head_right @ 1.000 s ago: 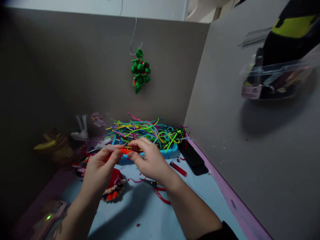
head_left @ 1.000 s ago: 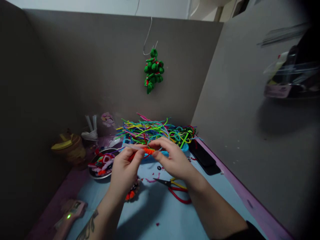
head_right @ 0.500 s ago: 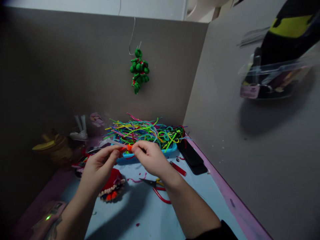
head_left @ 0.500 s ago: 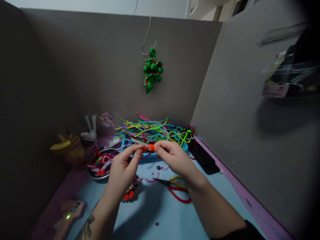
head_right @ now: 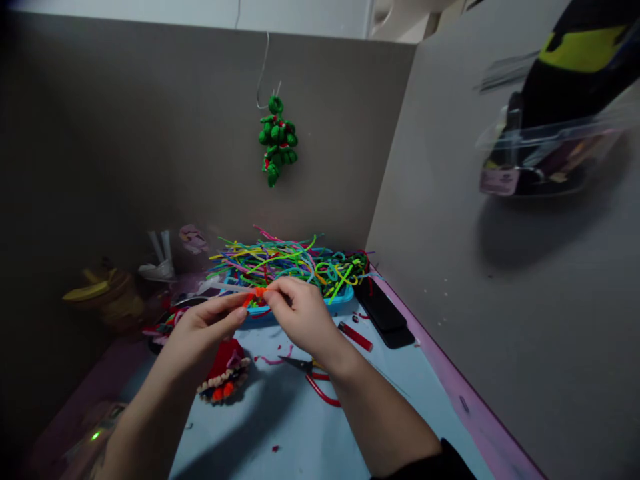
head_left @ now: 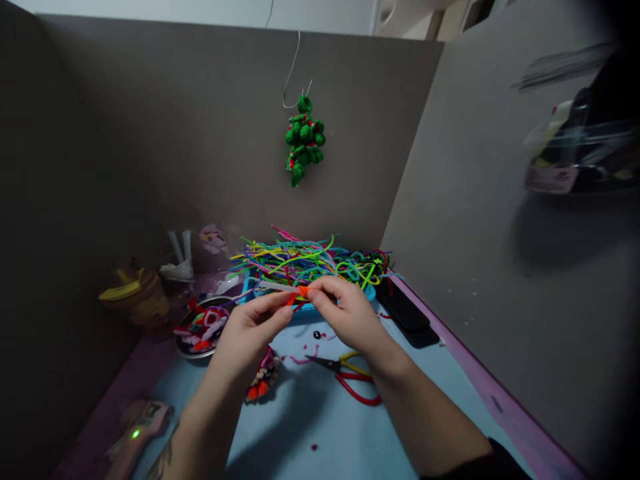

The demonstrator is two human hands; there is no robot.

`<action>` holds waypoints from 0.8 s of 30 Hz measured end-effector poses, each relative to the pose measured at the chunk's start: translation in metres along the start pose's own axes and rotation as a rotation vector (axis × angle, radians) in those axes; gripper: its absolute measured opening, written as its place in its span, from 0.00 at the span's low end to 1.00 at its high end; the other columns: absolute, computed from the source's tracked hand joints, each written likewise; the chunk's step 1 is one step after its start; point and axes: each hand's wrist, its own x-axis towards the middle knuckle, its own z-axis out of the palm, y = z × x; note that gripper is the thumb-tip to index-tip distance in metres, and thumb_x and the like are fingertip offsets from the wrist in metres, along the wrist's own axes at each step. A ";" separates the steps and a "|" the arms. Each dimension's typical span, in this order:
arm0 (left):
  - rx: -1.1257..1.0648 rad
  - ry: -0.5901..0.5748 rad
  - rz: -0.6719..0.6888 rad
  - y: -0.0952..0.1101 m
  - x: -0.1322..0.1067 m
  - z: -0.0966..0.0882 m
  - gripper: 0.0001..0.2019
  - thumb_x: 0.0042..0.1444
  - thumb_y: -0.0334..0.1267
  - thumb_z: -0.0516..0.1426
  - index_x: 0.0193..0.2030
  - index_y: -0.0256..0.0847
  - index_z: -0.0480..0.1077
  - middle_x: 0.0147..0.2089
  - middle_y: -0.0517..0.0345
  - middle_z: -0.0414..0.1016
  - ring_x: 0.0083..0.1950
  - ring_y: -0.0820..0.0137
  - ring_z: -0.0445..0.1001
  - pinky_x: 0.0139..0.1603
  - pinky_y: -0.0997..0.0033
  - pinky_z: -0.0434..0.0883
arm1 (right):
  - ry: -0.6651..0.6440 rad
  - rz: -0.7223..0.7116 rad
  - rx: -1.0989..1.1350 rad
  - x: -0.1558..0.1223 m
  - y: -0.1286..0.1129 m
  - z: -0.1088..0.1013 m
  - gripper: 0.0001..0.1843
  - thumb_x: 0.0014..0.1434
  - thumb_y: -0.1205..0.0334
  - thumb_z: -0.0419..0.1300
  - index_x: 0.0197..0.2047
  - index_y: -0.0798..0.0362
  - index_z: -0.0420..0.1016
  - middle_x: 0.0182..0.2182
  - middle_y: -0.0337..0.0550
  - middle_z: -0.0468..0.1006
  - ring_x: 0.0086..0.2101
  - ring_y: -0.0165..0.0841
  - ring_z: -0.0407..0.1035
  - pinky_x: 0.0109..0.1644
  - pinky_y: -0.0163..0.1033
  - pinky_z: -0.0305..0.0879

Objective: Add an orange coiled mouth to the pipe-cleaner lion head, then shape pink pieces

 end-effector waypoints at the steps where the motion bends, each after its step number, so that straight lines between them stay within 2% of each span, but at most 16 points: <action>1: -0.013 -0.004 -0.003 0.000 0.000 0.001 0.13 0.44 0.41 0.69 0.39 0.44 0.82 0.44 0.51 0.84 0.47 0.61 0.79 0.49 0.67 0.73 | 0.026 -0.016 -0.017 -0.001 0.000 0.001 0.10 0.62 0.66 0.55 0.31 0.53 0.74 0.27 0.38 0.75 0.31 0.30 0.68 0.36 0.34 0.60; 10: -0.023 0.006 0.019 0.003 -0.005 0.004 0.13 0.45 0.40 0.69 0.39 0.44 0.82 0.44 0.52 0.84 0.48 0.61 0.79 0.52 0.65 0.73 | 0.160 -0.162 -0.150 -0.006 0.000 0.009 0.09 0.64 0.66 0.54 0.33 0.53 0.73 0.30 0.41 0.75 0.34 0.33 0.70 0.38 0.36 0.62; 16: -0.028 0.059 -0.003 0.003 -0.006 0.006 0.16 0.43 0.42 0.70 0.40 0.44 0.82 0.45 0.51 0.83 0.49 0.61 0.79 0.52 0.64 0.73 | 0.210 -0.180 -0.177 -0.008 0.000 0.012 0.07 0.64 0.67 0.56 0.34 0.53 0.73 0.30 0.40 0.75 0.34 0.33 0.70 0.38 0.37 0.63; 24: -0.027 0.056 0.019 0.002 -0.006 0.008 0.14 0.44 0.43 0.69 0.39 0.43 0.82 0.43 0.52 0.84 0.46 0.63 0.79 0.49 0.67 0.74 | 0.296 -0.231 -0.216 -0.007 0.001 0.014 0.06 0.61 0.69 0.58 0.35 0.52 0.76 0.34 0.42 0.71 0.36 0.32 0.69 0.41 0.38 0.67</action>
